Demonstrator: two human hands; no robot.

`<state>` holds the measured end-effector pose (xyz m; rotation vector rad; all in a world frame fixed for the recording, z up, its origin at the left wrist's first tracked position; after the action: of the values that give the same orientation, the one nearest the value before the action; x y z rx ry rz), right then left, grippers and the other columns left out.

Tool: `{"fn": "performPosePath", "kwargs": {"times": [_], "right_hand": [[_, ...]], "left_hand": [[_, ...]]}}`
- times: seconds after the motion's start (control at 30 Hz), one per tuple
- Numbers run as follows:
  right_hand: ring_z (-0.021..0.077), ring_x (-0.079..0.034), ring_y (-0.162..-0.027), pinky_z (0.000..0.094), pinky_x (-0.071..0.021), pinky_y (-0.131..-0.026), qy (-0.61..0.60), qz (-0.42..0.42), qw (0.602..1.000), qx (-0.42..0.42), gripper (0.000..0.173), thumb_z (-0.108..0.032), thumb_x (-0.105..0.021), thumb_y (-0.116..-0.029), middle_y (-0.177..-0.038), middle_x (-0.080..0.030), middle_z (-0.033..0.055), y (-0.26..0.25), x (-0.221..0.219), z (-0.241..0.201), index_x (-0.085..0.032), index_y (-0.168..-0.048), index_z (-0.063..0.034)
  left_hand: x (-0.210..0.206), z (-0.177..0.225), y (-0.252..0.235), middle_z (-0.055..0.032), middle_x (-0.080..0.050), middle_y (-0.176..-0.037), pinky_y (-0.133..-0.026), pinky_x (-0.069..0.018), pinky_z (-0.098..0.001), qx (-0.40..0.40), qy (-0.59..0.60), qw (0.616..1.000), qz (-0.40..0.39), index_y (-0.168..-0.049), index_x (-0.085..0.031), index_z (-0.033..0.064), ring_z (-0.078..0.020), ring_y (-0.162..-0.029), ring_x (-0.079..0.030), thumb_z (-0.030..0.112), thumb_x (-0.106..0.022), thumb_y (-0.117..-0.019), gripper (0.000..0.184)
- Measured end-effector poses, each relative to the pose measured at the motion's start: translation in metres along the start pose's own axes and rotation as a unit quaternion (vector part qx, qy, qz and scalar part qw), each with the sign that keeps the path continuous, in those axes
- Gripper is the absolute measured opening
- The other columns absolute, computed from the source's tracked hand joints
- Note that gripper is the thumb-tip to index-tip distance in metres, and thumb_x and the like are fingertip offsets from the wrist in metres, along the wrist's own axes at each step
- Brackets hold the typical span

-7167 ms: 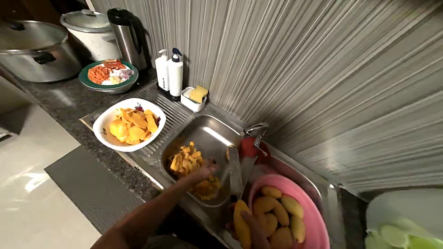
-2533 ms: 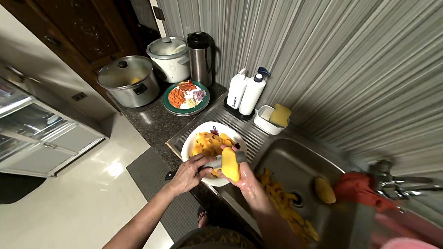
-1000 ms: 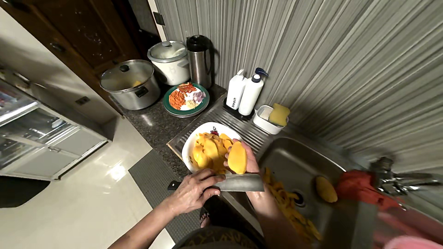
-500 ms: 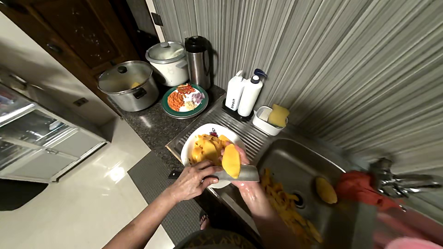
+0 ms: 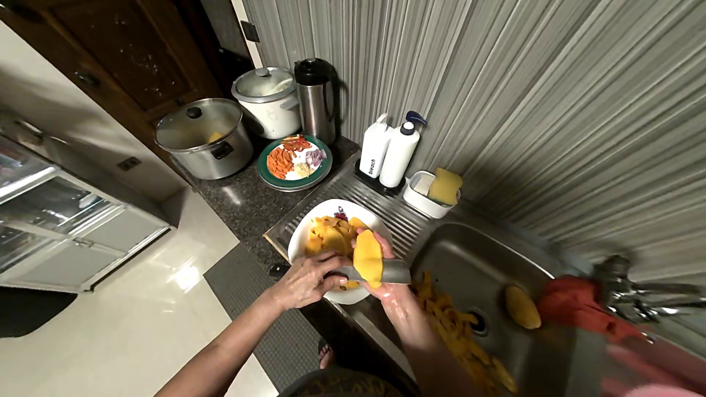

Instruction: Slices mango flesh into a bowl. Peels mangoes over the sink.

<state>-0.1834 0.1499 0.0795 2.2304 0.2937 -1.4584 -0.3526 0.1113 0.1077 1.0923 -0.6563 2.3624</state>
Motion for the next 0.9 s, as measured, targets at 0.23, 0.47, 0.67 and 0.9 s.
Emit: {"fn": "performPosePath", "kwargs": {"times": [0.23, 0.47, 0.67, 0.9], "right_hand": [[0.0170, -0.069, -0.081, 0.0315, -0.0607, -0.069, 0.059, 0.035, 0.997, 0.024, 0.039, -0.035, -0.032, -0.1089, -0.092, -0.068, 0.0074, 0.009, 0.004, -0.026, -0.060, -0.119, -0.0101], [0.0172, -0.070, -0.081, 0.0344, -0.0609, -0.063, 0.014, -0.037, 0.999, -0.033, 0.041, -0.040, -0.032, -0.1071, -0.095, -0.070, 0.0059, -0.004, 0.004, 0.003, -0.062, -0.120, -0.0147], [0.0234, -0.071, -0.084, 0.0402, -0.0611, -0.061, 0.029, -0.026, 0.998, -0.040, 0.043, -0.044, -0.031, -0.1078, -0.097, -0.069, 0.0090, 0.000, 0.011, -0.009, -0.060, -0.124, -0.0165], [0.0253, -0.071, -0.076, 0.0392, -0.0597, -0.055, 0.071, -0.010, 0.997, -0.037, 0.047, -0.044, -0.026, -0.1083, -0.099, -0.070, 0.0119, 0.004, 0.005, 0.000, -0.057, -0.130, -0.0161]], "left_hand": [[0.010, -0.013, 0.005, -0.0046, -0.069, -0.127, -0.088, -0.0589, -0.0436, 0.021, -0.028, 0.999, -0.003, -0.129, -0.067, 0.0190, -0.0174, -0.111, -0.069, 0.045, -0.053, -0.1053, 0.038], [0.010, -0.007, -0.010, -0.0051, -0.069, -0.125, -0.091, -0.0580, -0.0394, 0.004, -0.002, 1.000, -0.009, -0.128, -0.068, 0.0180, -0.0158, -0.110, -0.068, 0.042, -0.054, -0.1053, 0.036], [0.017, -0.017, -0.004, -0.0047, -0.068, -0.127, -0.089, -0.0582, -0.0436, 0.028, -0.027, 0.999, -0.008, -0.129, -0.066, 0.0189, -0.0174, -0.110, -0.069, 0.046, -0.051, -0.1056, 0.039], [0.015, -0.018, -0.013, -0.0052, -0.069, -0.126, -0.093, -0.0573, -0.0409, 0.028, -0.009, 1.000, -0.002, -0.129, -0.067, 0.0183, -0.0162, -0.112, -0.068, 0.045, -0.053, -0.1053, 0.038]]}}
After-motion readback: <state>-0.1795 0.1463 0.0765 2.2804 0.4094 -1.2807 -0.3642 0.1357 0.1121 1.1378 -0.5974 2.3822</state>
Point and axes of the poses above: each hand's wrist, its own y-axis away from the middle knuckle, its own x-axis out of the back of the hand, z = x × y, the point moved 4 cm from there along -y, towards the middle knuckle
